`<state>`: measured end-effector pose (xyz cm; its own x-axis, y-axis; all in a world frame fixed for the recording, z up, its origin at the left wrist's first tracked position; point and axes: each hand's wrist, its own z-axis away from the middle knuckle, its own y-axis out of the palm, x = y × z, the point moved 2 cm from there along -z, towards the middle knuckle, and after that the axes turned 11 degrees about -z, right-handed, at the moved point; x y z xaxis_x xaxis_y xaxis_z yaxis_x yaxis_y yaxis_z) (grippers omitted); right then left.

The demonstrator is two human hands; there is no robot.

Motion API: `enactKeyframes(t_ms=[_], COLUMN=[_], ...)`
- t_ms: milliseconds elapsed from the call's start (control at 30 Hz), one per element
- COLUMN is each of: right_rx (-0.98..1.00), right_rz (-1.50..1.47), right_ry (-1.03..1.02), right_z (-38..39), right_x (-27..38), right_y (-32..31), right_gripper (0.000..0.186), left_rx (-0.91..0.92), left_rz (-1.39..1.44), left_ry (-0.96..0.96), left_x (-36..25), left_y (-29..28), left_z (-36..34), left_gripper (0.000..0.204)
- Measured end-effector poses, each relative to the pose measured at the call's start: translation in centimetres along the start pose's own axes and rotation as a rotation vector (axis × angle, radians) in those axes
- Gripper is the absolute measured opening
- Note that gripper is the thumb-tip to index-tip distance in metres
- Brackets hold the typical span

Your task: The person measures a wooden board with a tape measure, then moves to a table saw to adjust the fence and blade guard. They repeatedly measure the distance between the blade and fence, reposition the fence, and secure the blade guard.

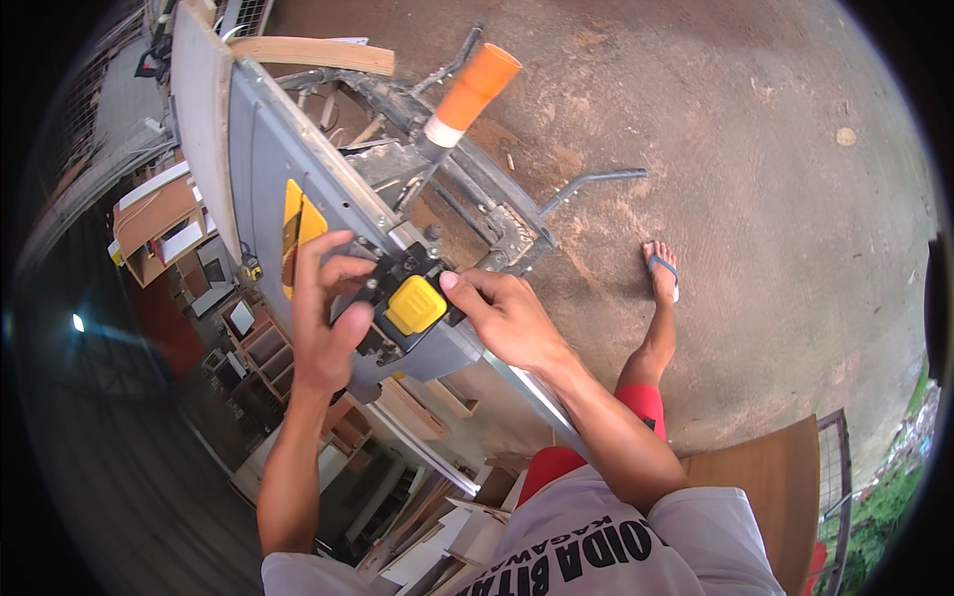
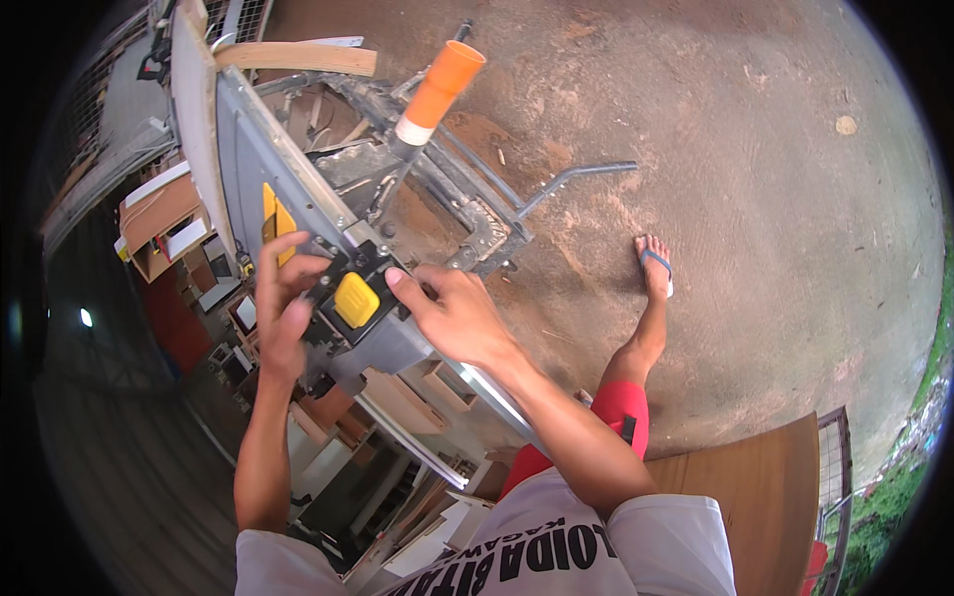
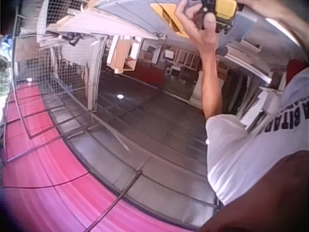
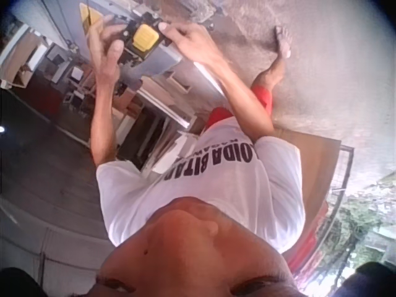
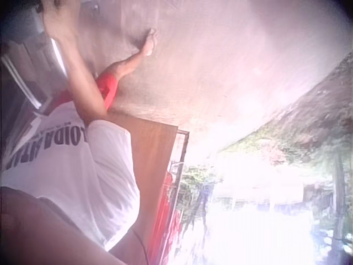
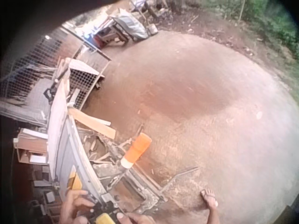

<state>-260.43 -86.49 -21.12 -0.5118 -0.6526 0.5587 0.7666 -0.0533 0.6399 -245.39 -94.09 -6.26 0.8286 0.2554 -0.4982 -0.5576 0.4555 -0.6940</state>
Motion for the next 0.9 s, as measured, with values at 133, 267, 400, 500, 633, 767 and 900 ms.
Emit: enactKeyframes(t_ms=[133,267,400,500,633,767,900], right_rx=[0.004,-0.039,0.140,0.182,0.166,0.087,0.111], right_rz=[0.077,-0.002,0.111,-0.028,0.052,0.158,0.357], right_ry=[-0.021,-0.126,-0.408,-0.234,-0.376,-0.390,-0.362], right_z=[0.1,0.9,1.9,1.2,0.8,2.3,2.1], right_x=[0.6,1.6,1.2,1.0,0.2,3.2,2.9], right_y=[-0.1,0.8,0.2,0.1,0.2,1.6,2.0], right_gripper=[0.059,0.046,0.068,0.085,0.100,0.105,0.102], left_rx=[0.037,0.151,0.190,0.211,0.069,0.027,0.014], left_rz=[-0.538,-0.567,-0.444,-0.414,-0.200,-0.518,-0.551], left_ry=[0.164,0.230,0.204,0.232,0.064,0.148,0.178], left_x=[-2.5,-1.8,-1.9,-2.6,-1.5,0.8,0.9], left_y=[-0.8,-2.3,-2.8,-1.8,-4.3,-3.1,-2.4], left_z=[-0.2,1.1,1.0,1.3,-0.1,-2.6,-2.9], left_gripper=[0.107,0.131,0.112,0.086,0.061,0.044,0.033])
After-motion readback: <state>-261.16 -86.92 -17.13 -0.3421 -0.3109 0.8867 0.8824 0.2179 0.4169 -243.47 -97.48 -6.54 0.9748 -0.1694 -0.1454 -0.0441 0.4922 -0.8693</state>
